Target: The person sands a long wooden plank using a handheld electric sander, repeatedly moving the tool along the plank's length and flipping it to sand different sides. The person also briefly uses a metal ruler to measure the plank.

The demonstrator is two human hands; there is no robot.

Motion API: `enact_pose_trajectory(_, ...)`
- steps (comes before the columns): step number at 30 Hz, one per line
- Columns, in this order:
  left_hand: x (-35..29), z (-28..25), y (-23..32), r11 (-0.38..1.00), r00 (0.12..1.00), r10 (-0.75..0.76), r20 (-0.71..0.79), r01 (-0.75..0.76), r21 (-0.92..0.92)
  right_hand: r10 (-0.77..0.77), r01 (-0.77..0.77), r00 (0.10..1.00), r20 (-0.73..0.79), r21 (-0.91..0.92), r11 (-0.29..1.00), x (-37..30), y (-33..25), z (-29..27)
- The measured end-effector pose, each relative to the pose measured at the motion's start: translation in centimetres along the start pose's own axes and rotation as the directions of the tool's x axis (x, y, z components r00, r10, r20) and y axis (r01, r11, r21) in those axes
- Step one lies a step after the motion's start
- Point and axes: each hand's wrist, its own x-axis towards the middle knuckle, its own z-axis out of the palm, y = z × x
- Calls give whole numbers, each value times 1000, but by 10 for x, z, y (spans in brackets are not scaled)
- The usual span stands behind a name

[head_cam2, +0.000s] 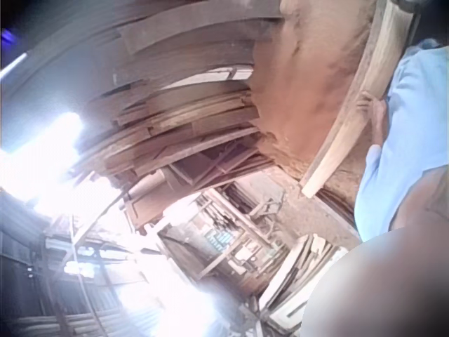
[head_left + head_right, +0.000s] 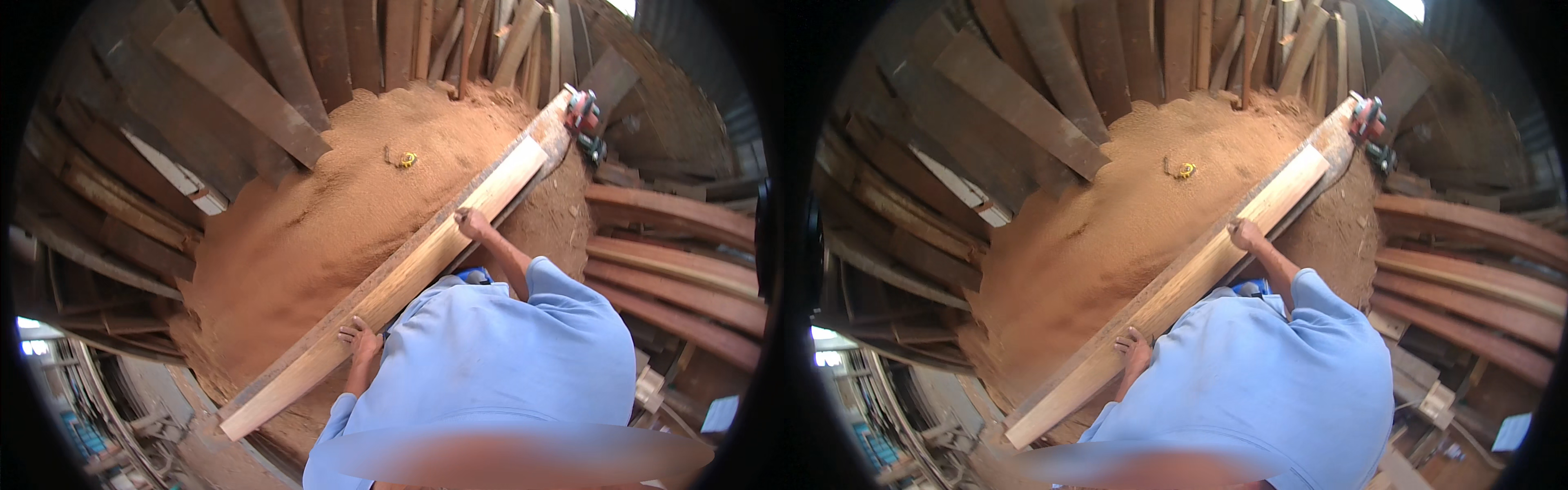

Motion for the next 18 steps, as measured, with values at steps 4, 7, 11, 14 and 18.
enact_pose_trajectory(4, 19, 0, -9, 996, 1000, 16, 0, -16, 89, 162, -150, 970, -182, 79, 986, -32, 13, -30)
enact_pose_trajectory(7, 83, 40, -56, 978, 992, 123, -38, -115, 173, 407, -365, 902, -145, 250, 897, -83, 0, -40)
enact_pose_trajectory(11, 104, 67, -75, 932, 918, 275, -286, -182, 314, 589, -568, 804, -89, 180, 803, -167, 27, 4)
enact_pose_trajectory(14, 104, 46, -79, 882, 918, 361, -163, -280, 379, 600, -578, 763, -240, 165, 800, -232, 84, 86)
enact_pose_trajectory(18, 98, -13, -64, 761, 890, 426, 164, -451, 467, 716, -692, 687, -127, 185, 697, -312, 136, 169)
